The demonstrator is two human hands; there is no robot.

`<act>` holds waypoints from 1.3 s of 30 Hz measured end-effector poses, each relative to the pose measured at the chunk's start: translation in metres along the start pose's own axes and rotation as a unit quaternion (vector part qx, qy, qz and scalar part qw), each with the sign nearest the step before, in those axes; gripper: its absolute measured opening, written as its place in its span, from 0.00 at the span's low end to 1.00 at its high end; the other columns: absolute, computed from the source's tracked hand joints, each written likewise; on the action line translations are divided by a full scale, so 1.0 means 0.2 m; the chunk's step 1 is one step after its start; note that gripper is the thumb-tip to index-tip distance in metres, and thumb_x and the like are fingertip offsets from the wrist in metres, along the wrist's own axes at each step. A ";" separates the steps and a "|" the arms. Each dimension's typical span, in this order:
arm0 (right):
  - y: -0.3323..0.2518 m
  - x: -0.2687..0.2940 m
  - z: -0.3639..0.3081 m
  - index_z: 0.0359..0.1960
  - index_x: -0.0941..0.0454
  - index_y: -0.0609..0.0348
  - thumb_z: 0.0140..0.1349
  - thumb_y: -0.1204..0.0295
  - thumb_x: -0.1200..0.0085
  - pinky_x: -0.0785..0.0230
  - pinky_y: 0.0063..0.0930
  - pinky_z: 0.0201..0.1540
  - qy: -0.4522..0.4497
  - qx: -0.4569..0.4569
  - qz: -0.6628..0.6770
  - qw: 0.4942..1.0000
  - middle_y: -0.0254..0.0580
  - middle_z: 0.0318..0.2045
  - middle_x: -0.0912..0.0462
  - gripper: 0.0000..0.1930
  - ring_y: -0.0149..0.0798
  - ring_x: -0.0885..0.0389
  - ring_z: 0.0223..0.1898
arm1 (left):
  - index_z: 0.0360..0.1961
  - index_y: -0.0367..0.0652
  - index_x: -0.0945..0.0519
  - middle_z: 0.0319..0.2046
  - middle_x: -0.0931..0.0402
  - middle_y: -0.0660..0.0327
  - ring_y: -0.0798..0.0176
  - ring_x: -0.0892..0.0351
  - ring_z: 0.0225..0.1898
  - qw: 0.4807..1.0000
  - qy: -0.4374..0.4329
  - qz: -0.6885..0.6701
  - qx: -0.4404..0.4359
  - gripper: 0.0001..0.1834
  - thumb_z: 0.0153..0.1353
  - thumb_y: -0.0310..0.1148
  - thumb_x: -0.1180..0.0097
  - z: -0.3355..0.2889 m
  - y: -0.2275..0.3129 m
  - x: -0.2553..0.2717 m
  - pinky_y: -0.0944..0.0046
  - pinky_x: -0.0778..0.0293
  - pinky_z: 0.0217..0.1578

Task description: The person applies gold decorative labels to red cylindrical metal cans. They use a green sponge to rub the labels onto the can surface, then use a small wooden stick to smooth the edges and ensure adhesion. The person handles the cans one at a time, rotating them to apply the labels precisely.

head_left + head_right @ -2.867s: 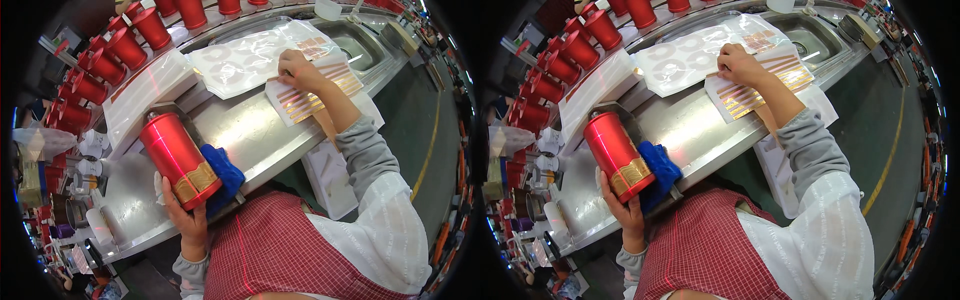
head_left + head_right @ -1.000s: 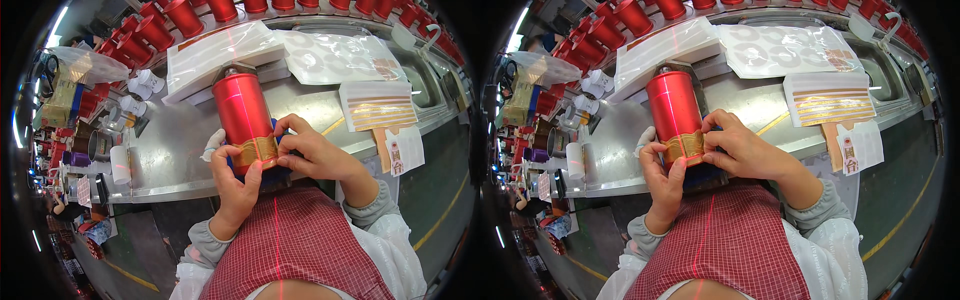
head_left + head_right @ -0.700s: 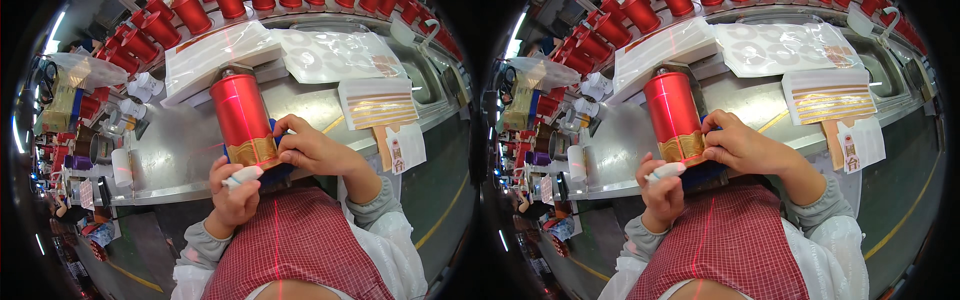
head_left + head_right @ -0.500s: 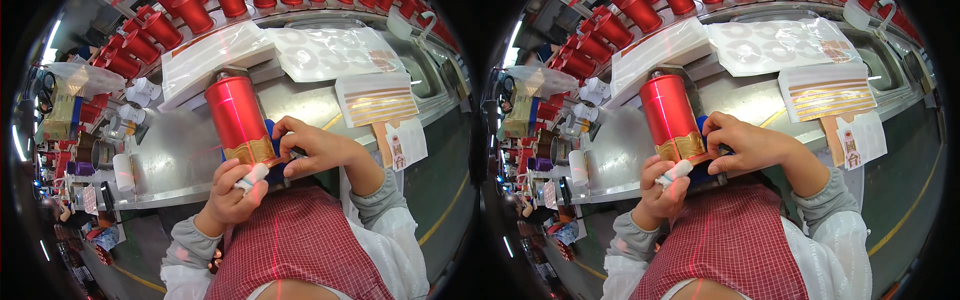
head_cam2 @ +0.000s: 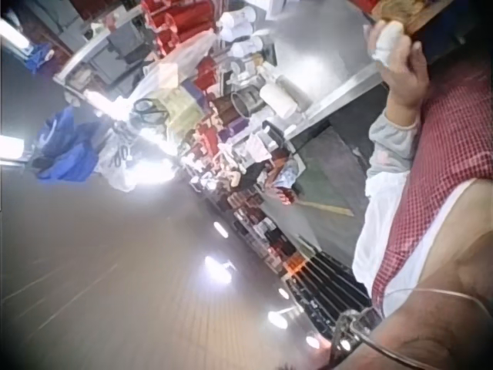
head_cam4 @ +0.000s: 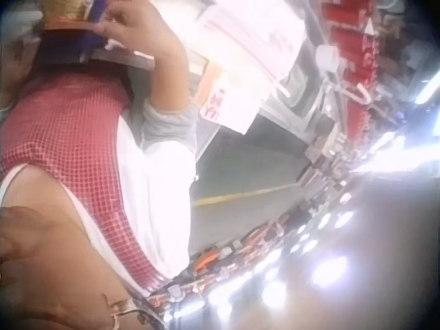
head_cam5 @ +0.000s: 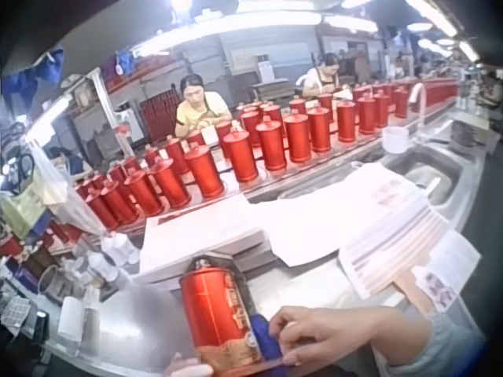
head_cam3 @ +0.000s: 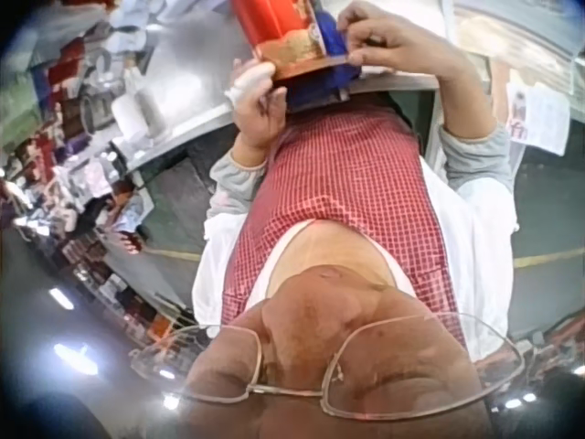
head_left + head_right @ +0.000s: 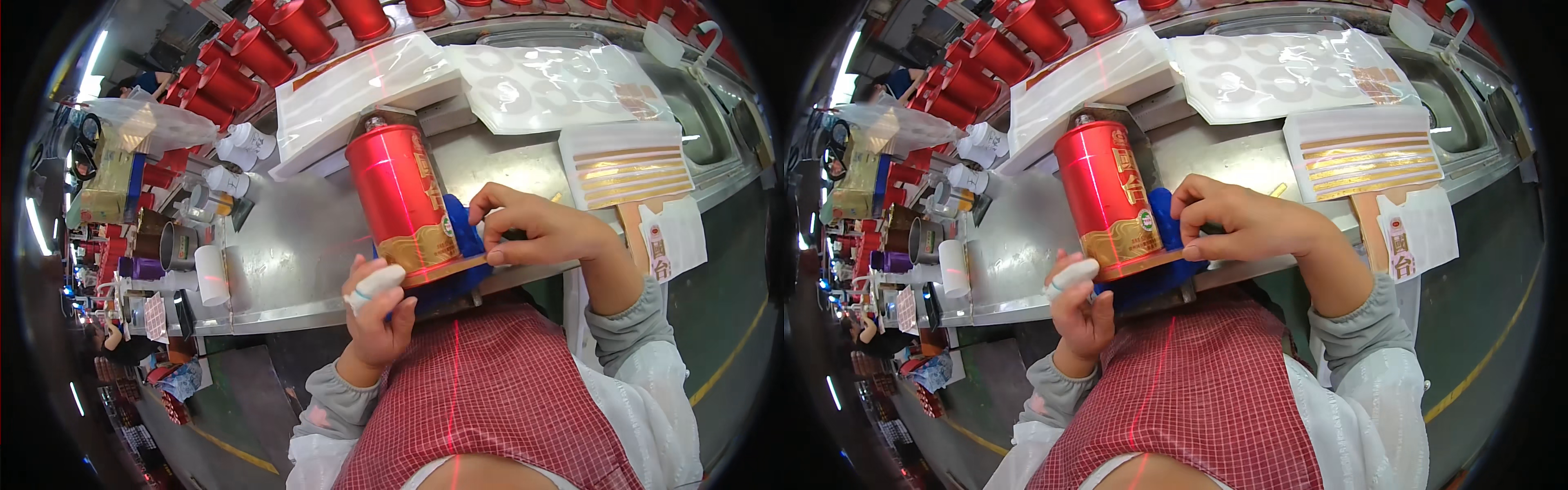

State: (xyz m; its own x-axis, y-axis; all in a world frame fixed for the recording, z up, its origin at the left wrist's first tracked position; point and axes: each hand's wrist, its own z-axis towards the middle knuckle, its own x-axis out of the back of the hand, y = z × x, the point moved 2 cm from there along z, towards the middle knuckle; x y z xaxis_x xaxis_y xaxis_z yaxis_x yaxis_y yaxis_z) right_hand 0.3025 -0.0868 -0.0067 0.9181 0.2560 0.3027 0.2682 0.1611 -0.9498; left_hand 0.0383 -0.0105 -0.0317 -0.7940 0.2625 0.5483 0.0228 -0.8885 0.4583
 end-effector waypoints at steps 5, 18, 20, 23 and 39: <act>0.02 0.03 -0.04 0.30 0.24 0.62 0.61 0.68 0.41 0.35 0.27 0.46 0.019 0.007 0.006 1.000 0.40 0.45 0.30 0.09 0.35 0.30 0.43 | 0.39 0.46 0.25 0.42 0.20 0.50 0.48 0.23 0.50 0.992 -0.037 0.069 -0.102 0.08 0.59 0.25 0.41 0.03 0.05 0.03 0.43 0.32 0.58; 0.07 0.00 -0.04 0.32 0.26 0.60 0.67 0.63 0.47 0.37 0.27 0.50 0.001 -0.030 0.079 0.996 0.39 0.43 0.31 0.12 0.34 0.32 0.45 | 0.39 0.45 0.21 0.42 0.20 0.56 0.55 0.22 0.50 0.958 -0.176 0.077 -0.213 0.12 0.52 0.22 0.39 0.24 0.05 -0.04 0.40 0.39 0.63; 0.06 0.00 -0.03 0.32 0.26 0.60 0.65 0.63 0.45 0.38 0.27 0.51 -0.011 -0.008 0.063 0.998 0.39 0.43 0.31 0.12 0.35 0.32 0.46 | 0.49 0.46 0.27 0.46 0.23 0.56 0.47 0.25 0.55 0.976 -0.146 0.082 -0.141 0.23 0.51 0.29 0.34 0.22 0.02 -0.06 0.38 0.47 0.66; 0.03 -0.01 0.00 0.31 0.26 0.59 0.63 0.63 0.41 0.39 0.28 0.52 -0.035 0.006 0.045 0.998 0.40 0.43 0.31 0.12 0.35 0.33 0.47 | 0.56 0.45 0.35 0.52 0.26 0.45 0.39 0.28 0.58 0.998 -0.050 0.001 -0.029 0.29 0.57 0.29 0.34 0.15 -0.02 -0.05 0.37 0.46 0.65; 0.06 0.04 -0.09 0.26 0.25 0.57 0.60 0.65 0.39 0.41 0.27 0.52 0.028 -0.056 0.124 0.990 0.38 0.43 0.30 0.12 0.34 0.34 0.49 | 0.36 0.48 0.20 0.40 0.19 0.58 0.53 0.23 0.48 0.965 -0.116 0.063 -0.226 0.13 0.48 0.24 0.35 0.18 0.02 0.04 0.49 0.28 0.51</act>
State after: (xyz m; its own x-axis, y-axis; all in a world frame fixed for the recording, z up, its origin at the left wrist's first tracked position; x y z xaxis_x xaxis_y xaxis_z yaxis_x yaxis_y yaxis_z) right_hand 0.3179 -0.1001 -0.0177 0.9735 0.2214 0.0566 0.0596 -0.0070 -0.9982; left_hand 0.0541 0.0017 0.0002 -0.6437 0.1713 0.7459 -0.1987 -0.9786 0.0532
